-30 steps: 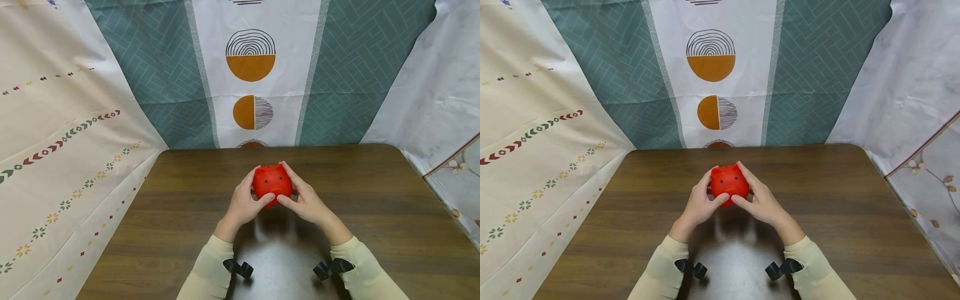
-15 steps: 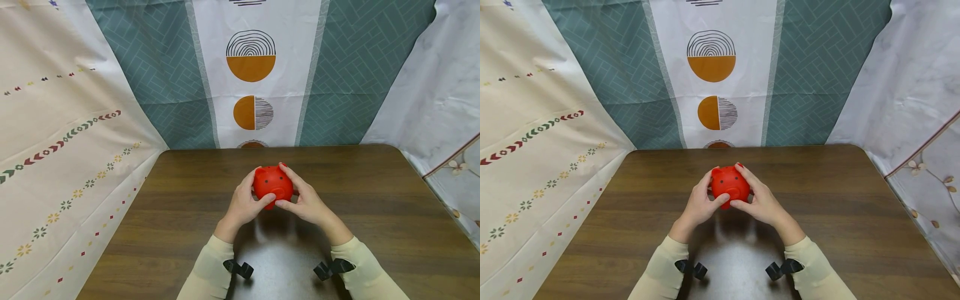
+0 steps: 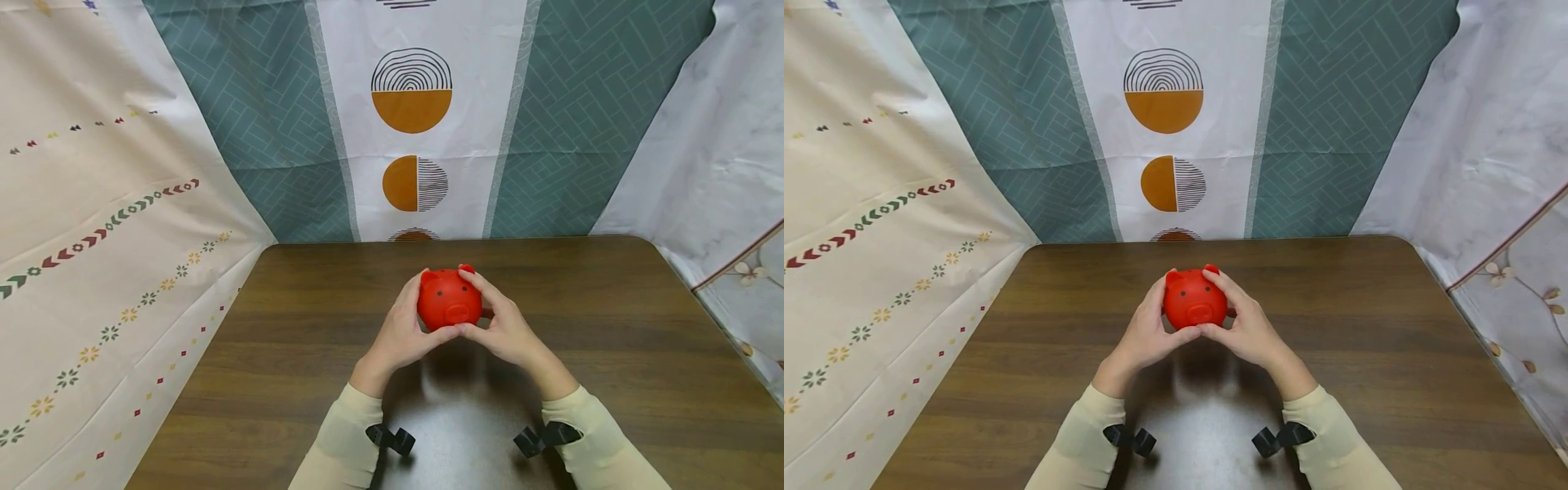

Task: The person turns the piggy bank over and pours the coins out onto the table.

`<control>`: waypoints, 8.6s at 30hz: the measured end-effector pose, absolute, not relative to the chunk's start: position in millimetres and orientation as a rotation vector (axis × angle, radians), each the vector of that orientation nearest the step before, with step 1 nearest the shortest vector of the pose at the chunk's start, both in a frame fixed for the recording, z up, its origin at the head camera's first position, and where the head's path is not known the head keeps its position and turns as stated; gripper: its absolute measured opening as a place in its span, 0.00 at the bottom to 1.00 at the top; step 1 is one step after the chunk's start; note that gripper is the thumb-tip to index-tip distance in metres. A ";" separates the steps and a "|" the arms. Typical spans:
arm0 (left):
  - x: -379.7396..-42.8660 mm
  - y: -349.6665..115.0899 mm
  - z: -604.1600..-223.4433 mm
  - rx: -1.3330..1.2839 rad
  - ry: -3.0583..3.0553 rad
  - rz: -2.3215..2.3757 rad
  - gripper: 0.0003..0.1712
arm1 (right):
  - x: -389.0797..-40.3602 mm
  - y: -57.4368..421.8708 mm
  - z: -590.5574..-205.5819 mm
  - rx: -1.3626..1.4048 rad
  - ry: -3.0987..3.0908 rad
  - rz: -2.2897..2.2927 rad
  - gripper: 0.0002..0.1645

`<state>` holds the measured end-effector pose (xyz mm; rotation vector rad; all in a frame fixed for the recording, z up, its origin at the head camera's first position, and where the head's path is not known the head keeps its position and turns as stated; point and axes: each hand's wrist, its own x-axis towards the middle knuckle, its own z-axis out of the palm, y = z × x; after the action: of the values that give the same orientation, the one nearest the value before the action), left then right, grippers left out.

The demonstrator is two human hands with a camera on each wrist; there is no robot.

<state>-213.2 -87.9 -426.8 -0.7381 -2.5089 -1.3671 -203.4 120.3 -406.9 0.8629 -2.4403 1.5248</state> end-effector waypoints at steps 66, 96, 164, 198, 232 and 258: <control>-216.1 -92.0 -428.7 -0.731 -2.403 -1.778 0.51 | -204.8 128.1 -399.5 0.901 -2.418 1.770 0.53; -215.5 -81.6 -431.0 -1.039 -2.370 -1.204 0.64 | -202.4 126.6 -395.5 0.659 -2.410 1.748 0.43; -220.3 -84.3 -434.3 -0.891 -2.348 -1.336 0.55 | -210.9 128.5 -414.6 0.847 -2.410 1.228 0.48; -214.4 -74.2 -439.4 -0.739 -2.375 -1.213 0.56 | -207.1 110.9 -423.6 0.738 -2.099 1.220 0.13; -217.6 -78.5 -440.6 -0.882 -2.414 -1.236 0.53 | -211.6 122.2 -420.9 0.990 -2.178 1.141 0.11; -215.1 -81.3 -438.7 -0.891 -2.391 -1.269 0.52 | -208.9 120.8 -414.2 1.069 -2.164 1.007 0.13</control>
<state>-215.1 -81.3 -438.7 -0.8909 -2.3908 -1.2695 -208.9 120.8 -414.2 1.0692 -2.1642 1.0071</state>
